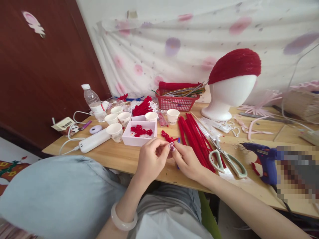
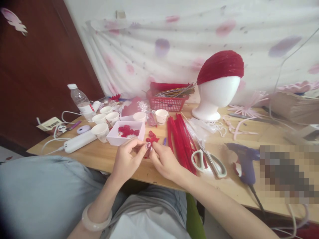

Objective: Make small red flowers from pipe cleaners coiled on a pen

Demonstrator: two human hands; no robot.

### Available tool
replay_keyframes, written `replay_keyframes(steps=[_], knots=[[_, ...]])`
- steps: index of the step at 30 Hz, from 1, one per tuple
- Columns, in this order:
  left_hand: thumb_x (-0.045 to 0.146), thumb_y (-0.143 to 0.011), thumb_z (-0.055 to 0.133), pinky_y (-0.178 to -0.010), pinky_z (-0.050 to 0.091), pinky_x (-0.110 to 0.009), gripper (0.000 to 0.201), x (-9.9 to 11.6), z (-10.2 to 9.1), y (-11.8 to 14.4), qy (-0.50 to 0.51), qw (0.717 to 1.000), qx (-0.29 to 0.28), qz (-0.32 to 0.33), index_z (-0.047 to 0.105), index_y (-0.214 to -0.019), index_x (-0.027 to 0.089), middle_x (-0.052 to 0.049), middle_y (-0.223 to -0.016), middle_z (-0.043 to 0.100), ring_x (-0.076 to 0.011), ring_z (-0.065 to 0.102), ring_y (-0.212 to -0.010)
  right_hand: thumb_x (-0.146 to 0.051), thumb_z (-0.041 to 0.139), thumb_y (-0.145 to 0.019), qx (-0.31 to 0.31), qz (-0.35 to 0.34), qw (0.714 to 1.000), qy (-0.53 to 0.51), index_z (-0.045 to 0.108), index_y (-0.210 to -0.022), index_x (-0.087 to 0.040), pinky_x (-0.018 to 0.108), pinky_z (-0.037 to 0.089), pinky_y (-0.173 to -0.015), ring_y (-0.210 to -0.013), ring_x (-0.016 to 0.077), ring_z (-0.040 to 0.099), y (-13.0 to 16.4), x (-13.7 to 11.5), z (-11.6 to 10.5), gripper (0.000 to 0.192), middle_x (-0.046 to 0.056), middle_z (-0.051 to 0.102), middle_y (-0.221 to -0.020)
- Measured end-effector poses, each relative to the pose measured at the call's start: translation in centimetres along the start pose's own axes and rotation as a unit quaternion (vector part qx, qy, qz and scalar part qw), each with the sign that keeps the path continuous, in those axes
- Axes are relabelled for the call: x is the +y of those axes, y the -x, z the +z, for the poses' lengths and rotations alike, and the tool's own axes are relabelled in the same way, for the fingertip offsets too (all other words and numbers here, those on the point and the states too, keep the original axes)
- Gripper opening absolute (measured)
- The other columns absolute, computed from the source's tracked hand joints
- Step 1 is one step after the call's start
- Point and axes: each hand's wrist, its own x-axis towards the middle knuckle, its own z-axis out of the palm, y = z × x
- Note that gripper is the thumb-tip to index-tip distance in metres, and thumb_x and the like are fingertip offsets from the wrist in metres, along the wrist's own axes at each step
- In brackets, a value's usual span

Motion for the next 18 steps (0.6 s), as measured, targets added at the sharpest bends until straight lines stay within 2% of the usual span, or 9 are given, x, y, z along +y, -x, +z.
replay_keyframes(steps=[3, 7, 13, 18], knots=[[0.017, -0.094, 0.053, -0.065, 0.046, -0.025, 0.021, -0.4, 0.1, -0.2, -0.056, 0.997, -0.009, 0.049, 0.060, -0.075, 0.018, -0.002, -0.072, 0.064, -0.0151, 0.060, -0.067, -0.022, 0.039, -0.094, 0.001, -0.001, 1.000, 0.012, 0.033, -0.069, -0.024, 0.025, 0.032, -0.052, -0.051, 0.0129, 0.041, 0.0, 0.0, 0.0, 0.025, -0.004, 0.043, -0.059], [0.012, -0.098, 0.043, -0.072, 0.049, -0.028, 0.019, -1.3, 0.5, -0.1, -0.152, 0.982, 0.004, 0.112, 0.059, -0.088, 0.017, -0.007, -0.085, 0.067, -0.0184, 0.064, -0.079, -0.020, 0.039, -0.091, 0.002, 0.004, 1.000, 0.016, 0.032, -0.068, -0.025, 0.026, 0.031, -0.052, -0.050, 0.0130, 0.041, -0.1, 0.0, 0.0, 0.024, -0.004, 0.042, -0.058], [0.015, -0.100, 0.039, -0.066, 0.051, -0.029, 0.017, -2.1, 1.3, 0.4, -0.229, 0.964, 0.006, 0.132, 0.056, -0.100, 0.017, -0.008, -0.092, 0.067, -0.0204, 0.066, -0.079, -0.031, 0.034, -0.099, 0.003, 0.038, 0.999, -0.002, 0.039, -0.070, -0.023, 0.027, 0.040, -0.057, -0.058, 0.0161, 0.053, -0.3, 0.0, 0.0, 0.030, 0.000, 0.053, -0.064], [0.014, -0.100, 0.039, -0.067, 0.051, -0.029, 0.018, -1.5, 1.0, 0.4, -0.239, 0.961, 0.001, 0.139, 0.056, -0.097, 0.018, -0.007, -0.089, 0.067, -0.0205, 0.067, -0.079, -0.044, 0.042, -0.099, 0.022, 0.073, 0.997, 0.019, 0.038, -0.073, -0.024, 0.028, 0.039, -0.054, -0.056, 0.0166, 0.050, -0.3, 0.0, 0.1, 0.033, -0.001, 0.050, -0.063]])
